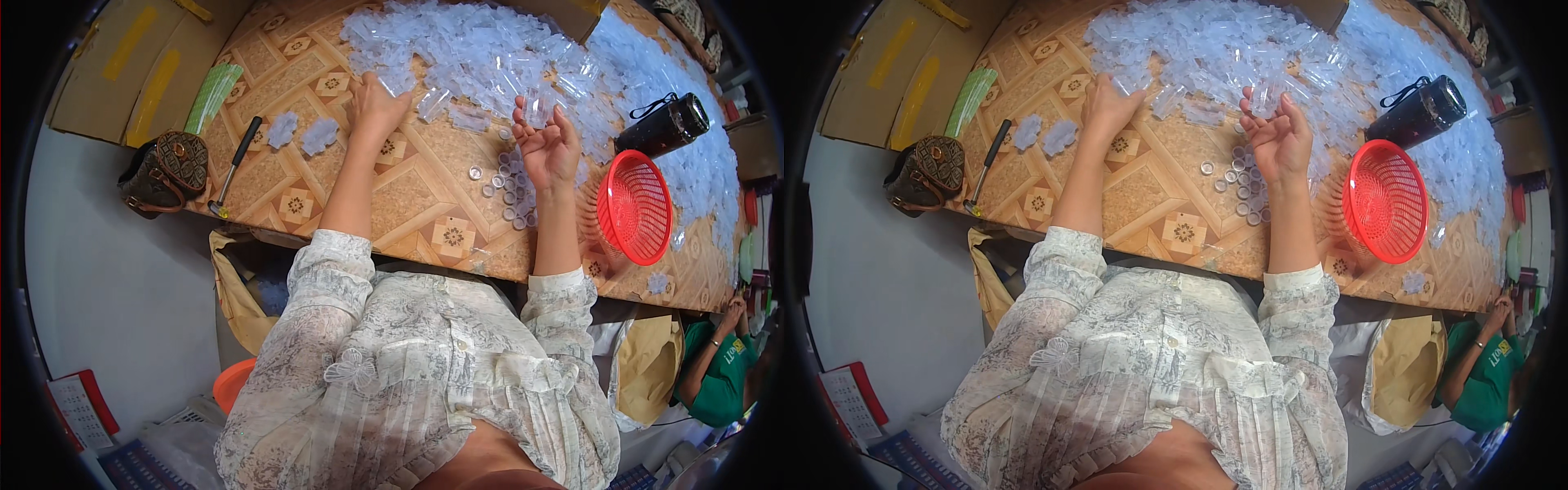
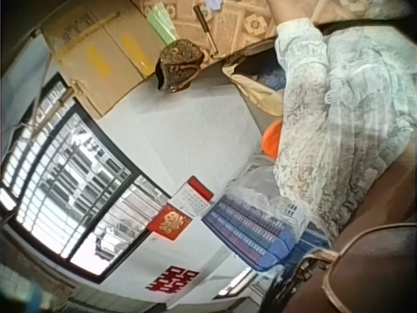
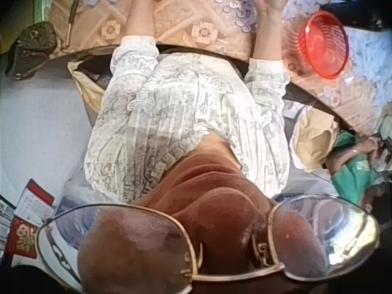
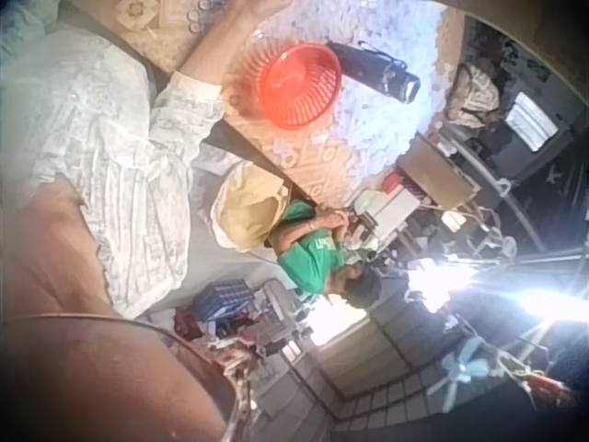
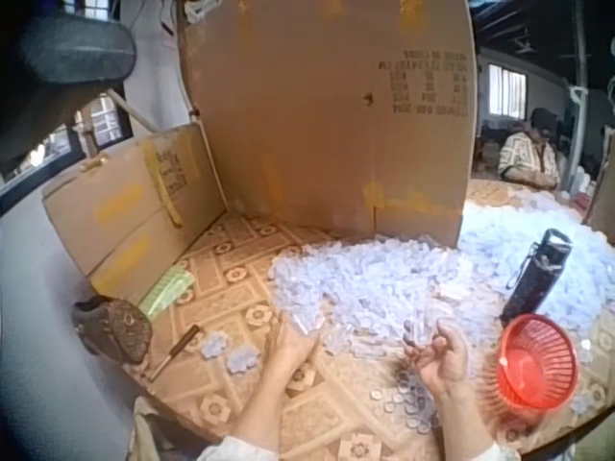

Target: The person assembles plastic components by hand, taking clear plastic pieces from a pile, pressing the parts together, and placing the assembled units on the table.

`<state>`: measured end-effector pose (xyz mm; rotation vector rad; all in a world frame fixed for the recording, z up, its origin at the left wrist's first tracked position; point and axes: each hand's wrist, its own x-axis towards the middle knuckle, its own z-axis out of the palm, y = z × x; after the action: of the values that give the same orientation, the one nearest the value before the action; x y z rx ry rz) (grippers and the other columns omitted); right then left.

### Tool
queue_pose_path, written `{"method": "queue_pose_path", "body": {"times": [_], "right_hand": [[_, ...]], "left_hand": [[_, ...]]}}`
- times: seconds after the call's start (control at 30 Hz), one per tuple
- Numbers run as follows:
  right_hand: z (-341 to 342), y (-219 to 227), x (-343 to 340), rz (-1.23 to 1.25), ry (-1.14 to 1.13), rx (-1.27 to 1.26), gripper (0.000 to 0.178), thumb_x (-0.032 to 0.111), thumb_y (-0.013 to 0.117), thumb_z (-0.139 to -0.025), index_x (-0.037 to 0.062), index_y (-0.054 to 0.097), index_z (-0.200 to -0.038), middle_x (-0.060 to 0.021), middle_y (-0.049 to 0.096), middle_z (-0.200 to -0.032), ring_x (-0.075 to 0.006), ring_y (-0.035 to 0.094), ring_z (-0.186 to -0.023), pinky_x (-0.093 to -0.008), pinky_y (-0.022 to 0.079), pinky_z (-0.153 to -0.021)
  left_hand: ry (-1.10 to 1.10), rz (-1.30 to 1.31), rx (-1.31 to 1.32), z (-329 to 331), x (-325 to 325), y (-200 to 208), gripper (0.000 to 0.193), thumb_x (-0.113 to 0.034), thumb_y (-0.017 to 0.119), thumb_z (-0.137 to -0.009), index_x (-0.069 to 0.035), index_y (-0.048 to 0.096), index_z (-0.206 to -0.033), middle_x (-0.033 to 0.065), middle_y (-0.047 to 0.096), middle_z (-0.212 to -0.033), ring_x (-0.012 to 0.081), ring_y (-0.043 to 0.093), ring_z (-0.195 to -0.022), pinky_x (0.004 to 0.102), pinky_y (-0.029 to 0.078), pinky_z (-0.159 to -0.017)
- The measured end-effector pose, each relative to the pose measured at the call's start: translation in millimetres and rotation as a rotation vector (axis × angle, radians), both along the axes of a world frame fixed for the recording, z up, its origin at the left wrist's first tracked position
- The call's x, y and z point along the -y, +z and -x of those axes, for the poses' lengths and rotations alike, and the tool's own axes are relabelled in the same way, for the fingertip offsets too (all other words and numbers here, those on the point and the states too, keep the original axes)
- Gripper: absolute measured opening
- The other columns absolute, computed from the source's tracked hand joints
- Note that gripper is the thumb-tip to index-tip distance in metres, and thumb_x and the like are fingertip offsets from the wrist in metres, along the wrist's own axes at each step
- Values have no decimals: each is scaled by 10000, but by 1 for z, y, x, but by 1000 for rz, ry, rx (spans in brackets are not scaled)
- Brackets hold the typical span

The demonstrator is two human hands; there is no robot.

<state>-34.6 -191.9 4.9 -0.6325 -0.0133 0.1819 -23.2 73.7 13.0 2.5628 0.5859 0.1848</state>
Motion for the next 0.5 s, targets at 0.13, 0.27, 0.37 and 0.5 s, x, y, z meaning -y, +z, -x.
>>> {"method": "queue_pose_path", "body": {"times": [0.13,0.27,0.37,0.5], "right_hand": [[5,4,-7,93,0,18,424,275,497,-904,-25,473,-1203,-205,595,-1124,-272,614,-950,-358,507,-761],[12,15,-15,324,-11,118,399,193,512,-897,-22,465,-1230,-175,609,-1091,-237,622,-937,-315,519,-708],[14,12,-19,485,-66,167,419,164,555,-879,-39,469,-1235,-125,599,-1064,-182,609,-904,-300,519,-699],[19,17,-24,328,-7,140,427,178,552,-881,-55,467,-1229,-121,597,-1059,-179,610,-895,-296,517,-706]], "left_hand": [[-222,372,259,7,7,-3,680,-178,722,-716,-22,392,-1290,203,478,-1167,263,585,-962,359,496,-811],[-504,1080,405,24,38,13,678,36,708,-688,-28,386,-1282,99,467,-1084,115,561,-810,230,496,-661],[-580,1243,364,34,59,22,662,79,669,-714,-41,378,-1296,89,533,-1051,117,581,-819,229,495,-646],[-586,1346,356,36,72,14,605,96,639,-736,-44,348,-1248,106,568,-1036,141,614,-842,239,518,-630]]}}
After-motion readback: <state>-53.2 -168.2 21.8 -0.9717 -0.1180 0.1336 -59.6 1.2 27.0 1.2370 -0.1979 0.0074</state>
